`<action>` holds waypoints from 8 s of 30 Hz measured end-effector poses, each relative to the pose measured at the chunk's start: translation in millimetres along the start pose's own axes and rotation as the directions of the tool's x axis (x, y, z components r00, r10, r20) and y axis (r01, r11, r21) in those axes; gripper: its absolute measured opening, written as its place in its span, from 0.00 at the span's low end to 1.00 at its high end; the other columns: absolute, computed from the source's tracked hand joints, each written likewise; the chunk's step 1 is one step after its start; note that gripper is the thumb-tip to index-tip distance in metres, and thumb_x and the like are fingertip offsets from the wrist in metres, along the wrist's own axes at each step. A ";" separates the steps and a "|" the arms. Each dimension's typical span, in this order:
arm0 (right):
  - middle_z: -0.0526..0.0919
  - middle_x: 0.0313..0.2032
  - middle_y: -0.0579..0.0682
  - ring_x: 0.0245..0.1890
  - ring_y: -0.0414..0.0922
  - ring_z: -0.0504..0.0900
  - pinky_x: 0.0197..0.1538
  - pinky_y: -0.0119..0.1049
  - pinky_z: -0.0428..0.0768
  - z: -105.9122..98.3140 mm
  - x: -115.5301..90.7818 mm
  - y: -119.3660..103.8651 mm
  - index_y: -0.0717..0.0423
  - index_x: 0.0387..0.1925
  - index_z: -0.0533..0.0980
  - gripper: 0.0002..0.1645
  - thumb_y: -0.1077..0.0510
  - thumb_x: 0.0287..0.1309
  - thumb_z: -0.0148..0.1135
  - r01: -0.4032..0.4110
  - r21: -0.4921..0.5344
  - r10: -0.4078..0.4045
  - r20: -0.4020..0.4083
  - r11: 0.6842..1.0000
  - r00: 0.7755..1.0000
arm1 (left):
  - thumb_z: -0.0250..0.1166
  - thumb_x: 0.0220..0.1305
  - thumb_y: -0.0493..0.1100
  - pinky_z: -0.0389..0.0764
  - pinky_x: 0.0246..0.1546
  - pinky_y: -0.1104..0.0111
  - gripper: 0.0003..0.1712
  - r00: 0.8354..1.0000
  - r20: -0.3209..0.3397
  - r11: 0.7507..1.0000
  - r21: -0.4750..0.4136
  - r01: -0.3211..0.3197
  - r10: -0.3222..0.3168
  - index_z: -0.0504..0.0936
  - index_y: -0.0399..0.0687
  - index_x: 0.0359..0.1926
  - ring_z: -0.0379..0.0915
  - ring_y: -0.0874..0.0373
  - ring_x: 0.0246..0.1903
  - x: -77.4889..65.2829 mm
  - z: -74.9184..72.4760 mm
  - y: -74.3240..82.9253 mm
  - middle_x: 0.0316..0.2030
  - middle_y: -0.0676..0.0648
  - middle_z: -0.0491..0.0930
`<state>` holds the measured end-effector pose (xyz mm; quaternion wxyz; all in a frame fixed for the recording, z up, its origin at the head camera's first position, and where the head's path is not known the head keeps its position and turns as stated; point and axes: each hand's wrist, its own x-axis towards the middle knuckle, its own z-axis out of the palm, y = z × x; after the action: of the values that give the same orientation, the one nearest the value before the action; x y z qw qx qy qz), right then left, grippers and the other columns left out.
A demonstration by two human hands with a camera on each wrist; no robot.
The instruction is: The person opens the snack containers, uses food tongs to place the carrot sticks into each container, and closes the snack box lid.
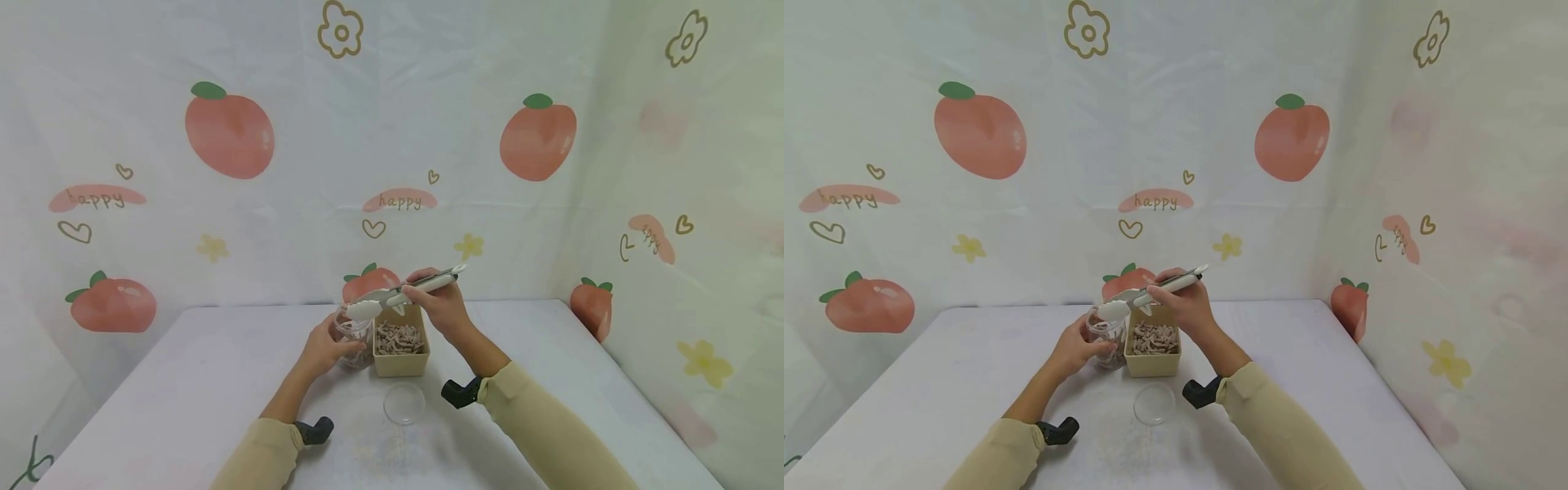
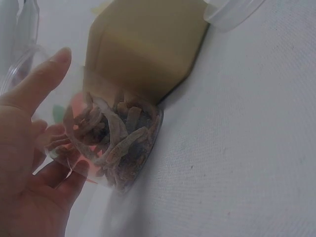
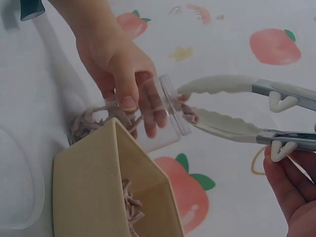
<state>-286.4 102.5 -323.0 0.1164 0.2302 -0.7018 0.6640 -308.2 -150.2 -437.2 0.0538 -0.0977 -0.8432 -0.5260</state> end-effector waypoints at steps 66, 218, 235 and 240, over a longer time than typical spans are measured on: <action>0.82 0.39 0.57 0.34 0.44 0.77 0.38 0.40 0.76 -47.8 -19.6 37.6 0.67 0.49 0.74 0.23 0.62 0.54 0.70 -0.115 -0.370 0.184 0.157 0.922 0.970 | 0.75 0.52 0.37 0.59 0.66 0.51 0.50 0.993 0.074 0.979 -0.190 -0.073 0.088 0.56 0.37 0.70 0.60 0.37 0.65 -0.9 2.6 11.7 0.63 0.33 0.66; 0.79 0.47 0.67 0.44 0.47 0.80 0.45 0.32 0.79 -60.2 -7.8 29.6 0.70 0.50 0.73 0.22 0.65 0.56 0.68 -0.058 -0.135 0.062 0.030 0.989 0.998 | 0.79 0.47 0.45 0.64 0.62 0.51 0.52 0.997 0.040 0.996 -0.059 -0.063 0.065 0.60 0.45 0.69 0.65 0.46 0.62 3.1 3.7 1.4 0.61 0.42 0.72; 0.78 0.50 0.64 0.46 0.48 0.79 0.52 0.43 0.76 -57.4 -7.6 39.2 0.67 0.52 0.72 0.25 0.60 0.56 0.68 -0.192 -0.256 0.239 0.167 0.947 0.957 | 0.79 0.47 0.44 0.64 0.63 0.52 0.52 0.997 0.036 0.996 -0.048 -0.073 0.074 0.60 0.45 0.69 0.65 0.46 0.62 3.3 5.0 0.5 0.61 0.43 0.72; 0.77 0.50 0.66 0.44 0.46 0.79 0.51 0.44 0.75 -55.9 -3.1 44.1 0.69 0.54 0.70 0.27 0.62 0.56 0.67 -0.208 -0.273 0.272 0.224 0.939 0.936 | 0.79 0.46 0.44 0.64 0.63 0.52 0.52 0.997 0.037 0.996 -0.050 -0.071 0.073 0.60 0.45 0.69 0.65 0.46 0.62 4.3 4.5 0.3 0.61 0.43 0.72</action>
<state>-312.7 158.6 -358.1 -0.0311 0.2106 -0.8105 0.5457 -312.3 -145.6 -438.1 0.0542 -0.1394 -0.8270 -0.5420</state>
